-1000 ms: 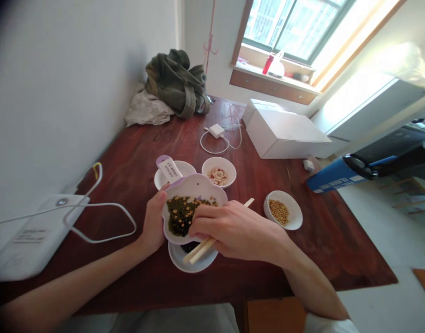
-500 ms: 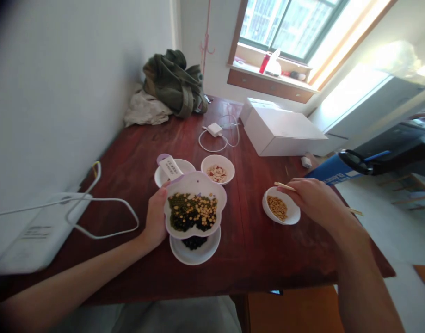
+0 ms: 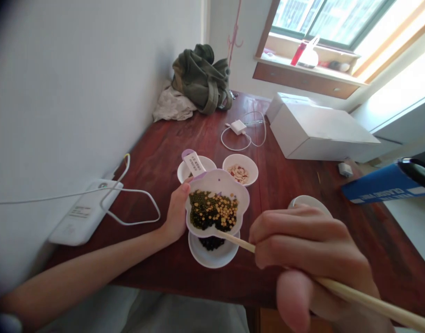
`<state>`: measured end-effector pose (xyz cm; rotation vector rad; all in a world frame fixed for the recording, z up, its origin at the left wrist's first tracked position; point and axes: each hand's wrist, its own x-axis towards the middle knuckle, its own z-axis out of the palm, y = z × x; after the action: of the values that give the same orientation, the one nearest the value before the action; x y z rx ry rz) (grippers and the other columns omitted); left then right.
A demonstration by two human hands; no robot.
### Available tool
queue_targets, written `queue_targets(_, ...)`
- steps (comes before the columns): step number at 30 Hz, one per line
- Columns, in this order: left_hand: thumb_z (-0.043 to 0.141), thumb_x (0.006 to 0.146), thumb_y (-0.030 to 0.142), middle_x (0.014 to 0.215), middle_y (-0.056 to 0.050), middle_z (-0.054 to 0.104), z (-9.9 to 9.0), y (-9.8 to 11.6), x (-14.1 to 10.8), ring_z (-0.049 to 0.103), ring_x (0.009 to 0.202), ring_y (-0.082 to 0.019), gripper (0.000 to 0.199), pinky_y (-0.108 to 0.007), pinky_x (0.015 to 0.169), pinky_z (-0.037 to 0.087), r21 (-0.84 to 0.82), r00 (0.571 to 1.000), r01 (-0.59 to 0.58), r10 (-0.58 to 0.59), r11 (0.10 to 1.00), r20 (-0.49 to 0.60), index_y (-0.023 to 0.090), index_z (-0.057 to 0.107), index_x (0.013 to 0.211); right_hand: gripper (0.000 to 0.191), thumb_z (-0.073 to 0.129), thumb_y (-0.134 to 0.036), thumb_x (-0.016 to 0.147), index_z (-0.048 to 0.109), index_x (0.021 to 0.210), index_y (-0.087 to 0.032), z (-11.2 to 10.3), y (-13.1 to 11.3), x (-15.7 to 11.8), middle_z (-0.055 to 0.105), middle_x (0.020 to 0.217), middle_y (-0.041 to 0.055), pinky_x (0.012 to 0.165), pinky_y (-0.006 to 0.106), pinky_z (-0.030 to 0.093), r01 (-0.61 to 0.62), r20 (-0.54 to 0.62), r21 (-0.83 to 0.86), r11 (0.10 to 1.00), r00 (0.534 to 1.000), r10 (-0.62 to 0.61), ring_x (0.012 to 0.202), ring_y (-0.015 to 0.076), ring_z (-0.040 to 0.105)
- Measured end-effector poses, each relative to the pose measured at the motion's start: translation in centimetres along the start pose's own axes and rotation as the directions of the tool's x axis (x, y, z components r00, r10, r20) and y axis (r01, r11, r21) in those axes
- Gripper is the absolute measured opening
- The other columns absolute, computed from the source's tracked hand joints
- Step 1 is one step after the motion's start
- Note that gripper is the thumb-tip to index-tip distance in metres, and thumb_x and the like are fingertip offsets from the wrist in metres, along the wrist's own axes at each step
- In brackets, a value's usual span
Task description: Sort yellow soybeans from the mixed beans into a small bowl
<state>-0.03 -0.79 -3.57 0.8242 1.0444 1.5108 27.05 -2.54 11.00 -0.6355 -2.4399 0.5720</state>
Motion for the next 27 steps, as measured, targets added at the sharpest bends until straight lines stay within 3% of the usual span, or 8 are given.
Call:
queue_targets(1, 0.072, 0.091, 0.078, 0.123, -0.016, 0.085, 0.0, 0.0, 0.0, 0.077, 0.119, -0.034, 0.074, -0.046, 0.107, 0.058, 0.002, 1.0, -0.006, 0.006, 1.0, 0.003, 0.012, 0.078, 0.126, 0.048, 0.04, -0.058, 0.113, 0.073, 0.099, -0.026, 0.5, 0.0, 1.1, 0.08, 0.091, 0.0084, 0.07, 0.035, 0.061, 0.025, -0.025, 0.029, 0.999, 0.999, -0.024, 0.079, 0.0215, 0.079)
queue_targets(5, 0.069, 0.093, 0.077, 0.121, -0.015, 0.085, 0.1, 0.2, 0.1, 0.078, 0.117, -0.033, 0.072, -0.046, 0.104, 0.06, 0.021, 1.0, -0.006, 0.006, 1.0, -0.015, 0.014, 0.078, 0.125, 0.034, 0.053, -0.048, 0.112, 0.076, 0.104, -0.025, 0.4, 0.7, 3.2, 0.076, 0.085, 0.0057, 0.055, 0.03, 0.053, 0.031, 0.068, 0.089, 0.996, 0.997, -0.037, 0.069, 0.0158, 0.075)
queue_targets(11, 0.063, 0.099, 0.074, 0.122, -0.015, 0.085, 0.2, 0.4, 0.0, 0.078, 0.118, -0.032, 0.067, -0.045, 0.105, 0.06, 0.017, 1.0, -0.03, 0.03, 0.999, 0.005, 0.014, 0.079, 0.124, 0.021, 0.063, -0.03, 0.11, 0.074, 0.093, -0.025, 0.8, -0.1, 2.9, 0.078, 0.086, 0.0026, 0.058, 0.03, 0.049, -0.073, 0.048, 0.034, 0.997, 0.996, 0.071, 0.068, 0.0137, 0.073)
queue_targets(15, 0.063, 0.1, 0.072, 0.127, -0.014, 0.084, 0.0, -0.2, -0.1, 0.077, 0.121, -0.032, 0.066, -0.046, 0.111, 0.056, 0.001, 1.0, -0.012, 0.012, 1.0, -0.02, 0.015, 0.078, 0.131, 0.024, 0.062, -0.03, 0.111, 0.073, 0.09, -0.023, 2.2, -0.7, 3.3, 0.077, 0.084, 0.003, 0.058, 0.03, 0.048, -0.101, 0.029, 0.054, 0.993, 0.995, 0.099, 0.068, 0.0141, 0.072)
queue_targets(21, 0.062, 0.102, 0.069, 0.129, -0.013, 0.083, -0.3, -0.7, 0.0, 0.075, 0.124, -0.031, 0.063, -0.045, 0.114, 0.054, -0.04, 1.0, -0.006, 0.006, 0.999, -0.005, 0.015, 0.076, 0.133, 0.015, 0.067, -0.029, 0.109, 0.075, 0.098, -0.022, 1.8, 0.6, 3.1, 0.08, 0.092, 0.0038, 0.068, 0.026, 0.055, -0.042, 0.018, 0.133, 0.99, 0.999, 0.04, 0.082, 0.0151, 0.077)
queue_targets(27, 0.061, 0.103, 0.069, 0.125, -0.012, 0.084, -0.1, -0.1, -0.1, 0.077, 0.119, -0.03, 0.062, -0.043, 0.108, 0.057, -0.029, 1.0, -0.011, 0.011, 1.0, -0.005, 0.016, 0.076, 0.131, 0.021, 0.066, -0.031, 0.109, 0.076, 0.093, -0.02, 1.9, 0.9, 3.6, 0.081, 0.092, 0.0051, 0.065, 0.024, 0.054, 0.012, 0.054, 0.131, 0.991, 0.998, -0.019, 0.079, 0.0132, 0.077)
